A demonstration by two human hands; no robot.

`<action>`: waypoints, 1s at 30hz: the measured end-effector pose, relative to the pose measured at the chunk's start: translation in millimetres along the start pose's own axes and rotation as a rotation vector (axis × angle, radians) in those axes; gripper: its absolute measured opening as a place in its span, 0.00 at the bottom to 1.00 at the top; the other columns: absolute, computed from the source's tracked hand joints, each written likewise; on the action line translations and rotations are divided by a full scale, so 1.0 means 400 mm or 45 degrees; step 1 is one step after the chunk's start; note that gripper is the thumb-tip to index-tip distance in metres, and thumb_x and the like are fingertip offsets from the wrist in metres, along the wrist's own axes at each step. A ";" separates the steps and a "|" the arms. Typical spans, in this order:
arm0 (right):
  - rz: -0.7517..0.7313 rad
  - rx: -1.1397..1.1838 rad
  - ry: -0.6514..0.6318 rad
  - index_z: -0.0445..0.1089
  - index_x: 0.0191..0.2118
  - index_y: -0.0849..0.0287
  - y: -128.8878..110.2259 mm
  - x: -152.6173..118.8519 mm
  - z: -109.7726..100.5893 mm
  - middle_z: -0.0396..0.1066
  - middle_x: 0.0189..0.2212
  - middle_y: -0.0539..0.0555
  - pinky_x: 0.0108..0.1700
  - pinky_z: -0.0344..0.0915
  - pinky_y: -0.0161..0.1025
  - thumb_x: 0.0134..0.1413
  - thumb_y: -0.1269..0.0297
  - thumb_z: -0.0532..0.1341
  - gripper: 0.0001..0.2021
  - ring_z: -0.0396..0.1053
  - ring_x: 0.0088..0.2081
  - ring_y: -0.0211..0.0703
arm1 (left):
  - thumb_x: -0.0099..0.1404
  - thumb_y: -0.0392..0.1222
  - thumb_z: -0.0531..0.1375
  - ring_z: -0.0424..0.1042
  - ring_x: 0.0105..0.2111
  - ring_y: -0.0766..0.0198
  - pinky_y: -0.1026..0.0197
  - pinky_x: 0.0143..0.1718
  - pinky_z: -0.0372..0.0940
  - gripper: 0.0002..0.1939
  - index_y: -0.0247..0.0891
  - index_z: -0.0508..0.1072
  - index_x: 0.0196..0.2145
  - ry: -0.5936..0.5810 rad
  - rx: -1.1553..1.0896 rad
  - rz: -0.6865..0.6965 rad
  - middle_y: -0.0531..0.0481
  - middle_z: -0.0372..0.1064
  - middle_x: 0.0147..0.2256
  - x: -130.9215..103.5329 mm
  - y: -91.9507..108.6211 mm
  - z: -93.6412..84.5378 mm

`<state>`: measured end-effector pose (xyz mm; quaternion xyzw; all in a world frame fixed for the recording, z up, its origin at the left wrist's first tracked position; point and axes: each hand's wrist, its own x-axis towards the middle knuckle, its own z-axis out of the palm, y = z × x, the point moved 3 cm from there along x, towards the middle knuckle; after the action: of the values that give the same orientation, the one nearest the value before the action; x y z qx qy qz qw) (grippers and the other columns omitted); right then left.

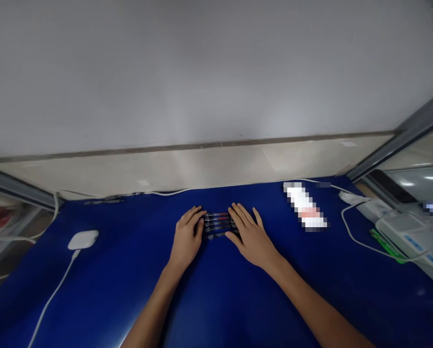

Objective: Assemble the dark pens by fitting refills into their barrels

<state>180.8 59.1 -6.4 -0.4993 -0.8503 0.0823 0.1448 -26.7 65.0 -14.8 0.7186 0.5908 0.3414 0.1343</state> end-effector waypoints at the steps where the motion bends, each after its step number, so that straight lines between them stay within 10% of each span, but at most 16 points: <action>1: 0.001 0.003 -0.003 0.42 0.70 0.56 0.000 0.000 -0.001 0.43 0.69 0.56 0.68 0.38 0.62 0.68 0.46 0.42 0.31 0.40 0.69 0.51 | 0.72 0.41 0.50 0.62 0.60 0.56 0.45 0.61 0.59 0.15 0.42 0.73 0.50 0.004 0.007 0.011 0.47 0.68 0.55 0.000 0.000 0.000; 30: -0.013 -0.013 -0.003 0.45 0.69 0.53 0.002 -0.003 -0.006 0.51 0.67 0.53 0.67 0.43 0.59 0.69 0.50 0.42 0.28 0.42 0.69 0.49 | 0.68 0.48 0.56 0.61 0.59 0.55 0.45 0.61 0.57 0.15 0.46 0.74 0.49 -0.201 0.003 0.062 0.48 0.65 0.57 0.009 -0.016 -0.032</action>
<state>182.7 58.3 -4.8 -0.4956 -0.8534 0.0779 0.1415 -39.5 67.2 -7.9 0.7575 0.5611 0.2862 0.1714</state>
